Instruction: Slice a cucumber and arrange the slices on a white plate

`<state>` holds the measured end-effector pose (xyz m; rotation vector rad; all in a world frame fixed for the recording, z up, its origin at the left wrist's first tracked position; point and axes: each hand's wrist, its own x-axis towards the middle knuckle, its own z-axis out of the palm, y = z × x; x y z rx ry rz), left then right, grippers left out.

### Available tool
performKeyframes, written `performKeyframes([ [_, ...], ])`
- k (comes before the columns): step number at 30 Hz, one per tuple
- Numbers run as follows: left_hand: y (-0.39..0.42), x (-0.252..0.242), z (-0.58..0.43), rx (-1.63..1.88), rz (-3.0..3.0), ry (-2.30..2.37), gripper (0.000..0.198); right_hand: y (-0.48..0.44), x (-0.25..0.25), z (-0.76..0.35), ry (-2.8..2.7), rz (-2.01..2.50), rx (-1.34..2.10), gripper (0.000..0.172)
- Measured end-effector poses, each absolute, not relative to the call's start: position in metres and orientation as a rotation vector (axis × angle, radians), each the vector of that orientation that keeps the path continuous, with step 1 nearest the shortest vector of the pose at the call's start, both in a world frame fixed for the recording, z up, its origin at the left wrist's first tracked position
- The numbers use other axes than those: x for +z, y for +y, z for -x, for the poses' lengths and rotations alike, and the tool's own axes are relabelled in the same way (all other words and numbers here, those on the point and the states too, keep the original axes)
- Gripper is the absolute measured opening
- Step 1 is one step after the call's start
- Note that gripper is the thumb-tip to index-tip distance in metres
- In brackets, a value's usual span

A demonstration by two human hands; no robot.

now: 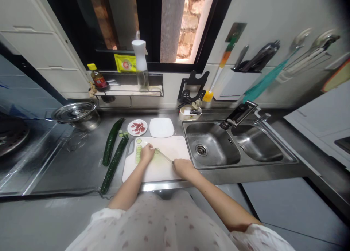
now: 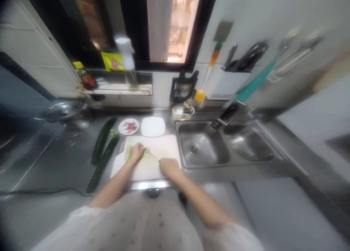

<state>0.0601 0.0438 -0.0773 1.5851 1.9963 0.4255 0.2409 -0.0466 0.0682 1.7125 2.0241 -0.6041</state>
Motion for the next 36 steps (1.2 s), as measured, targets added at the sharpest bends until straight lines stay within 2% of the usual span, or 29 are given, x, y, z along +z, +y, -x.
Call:
performKeyframes([
  [36, 0.0451, -0.0741, -0.0592, 0.381, -1.617, 1.960, 0.013, -0.0481, 0.0731, -0.2411, 2.005, -1.723, -0.645, 0.039],
])
